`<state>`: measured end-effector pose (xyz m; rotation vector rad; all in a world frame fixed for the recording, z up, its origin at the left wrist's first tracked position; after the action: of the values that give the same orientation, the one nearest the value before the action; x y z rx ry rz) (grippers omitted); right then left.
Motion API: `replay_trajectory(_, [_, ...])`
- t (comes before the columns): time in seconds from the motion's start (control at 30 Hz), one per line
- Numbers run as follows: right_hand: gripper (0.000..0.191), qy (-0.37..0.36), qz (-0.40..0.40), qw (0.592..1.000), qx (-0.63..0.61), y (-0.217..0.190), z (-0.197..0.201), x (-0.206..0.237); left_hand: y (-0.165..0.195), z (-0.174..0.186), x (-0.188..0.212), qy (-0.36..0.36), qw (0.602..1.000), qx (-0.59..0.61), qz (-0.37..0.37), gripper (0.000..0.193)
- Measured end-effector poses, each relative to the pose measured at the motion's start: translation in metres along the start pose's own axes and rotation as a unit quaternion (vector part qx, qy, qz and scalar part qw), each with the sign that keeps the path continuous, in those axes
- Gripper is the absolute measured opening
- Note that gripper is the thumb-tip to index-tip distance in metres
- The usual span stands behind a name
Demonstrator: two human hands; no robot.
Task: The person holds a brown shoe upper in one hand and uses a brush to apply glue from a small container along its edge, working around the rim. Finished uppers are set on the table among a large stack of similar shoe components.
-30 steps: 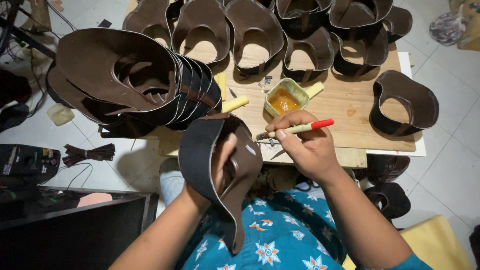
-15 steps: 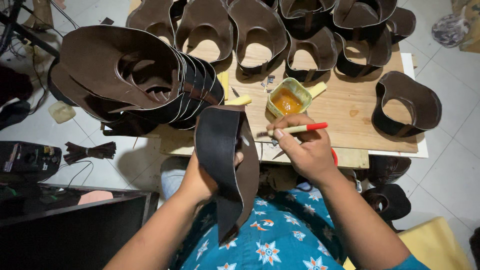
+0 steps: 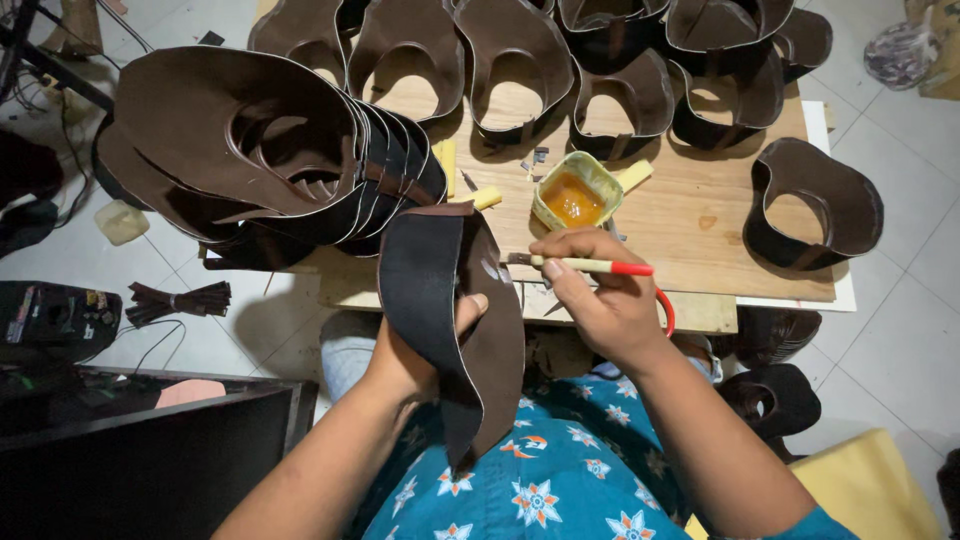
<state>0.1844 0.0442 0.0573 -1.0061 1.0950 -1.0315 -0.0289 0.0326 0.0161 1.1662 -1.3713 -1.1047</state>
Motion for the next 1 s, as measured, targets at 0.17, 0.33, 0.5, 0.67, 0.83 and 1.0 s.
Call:
replay_trajectory(0.17, [0.007,-0.037,-0.013,0.999,0.011,0.007,0.002,0.006,-0.002,0.002,-0.002,0.02,0.998,-0.056,-0.025,0.028])
replay_trajectory(0.33, [0.017,0.086,-0.129,0.988,-0.003,0.033,0.027,0.0,0.001,0.0,0.004,-0.028,0.987,-0.146,-0.068,0.032])
replay_trajectory(0.5, [0.017,0.162,0.015,0.942,0.294,0.044,0.061,-0.05,0.008,-0.008,0.009,-0.113,0.981,-0.032,-0.152,0.045])
replay_trajectory(0.67, [0.024,0.139,0.021,0.897,0.42,0.08,0.061,-0.077,-0.005,-0.003,0.001,-0.078,0.989,0.053,-0.112,0.042])
replay_trajectory(0.83, [0.041,0.121,-0.014,0.878,0.463,0.091,0.059,-0.079,-0.019,0.01,-0.001,-0.032,0.994,-0.069,-0.079,0.039])
replay_trajectory(1.0, [0.025,0.192,0.075,0.898,0.388,0.06,0.074,-0.054,-0.025,0.015,-0.003,0.028,0.997,-0.064,-0.013,0.033])
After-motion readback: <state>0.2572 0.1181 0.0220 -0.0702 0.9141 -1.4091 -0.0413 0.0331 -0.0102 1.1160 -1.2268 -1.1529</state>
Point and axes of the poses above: each hand's wrist, its own x-axis away from the middle knuckle, its own z-axis out of the back of the hand, y = z × x, the point moved 5 cm from there along -x, towards the middle knuckle, and after that the axes turned 9 degrees about -z, right-handed, at the moved point
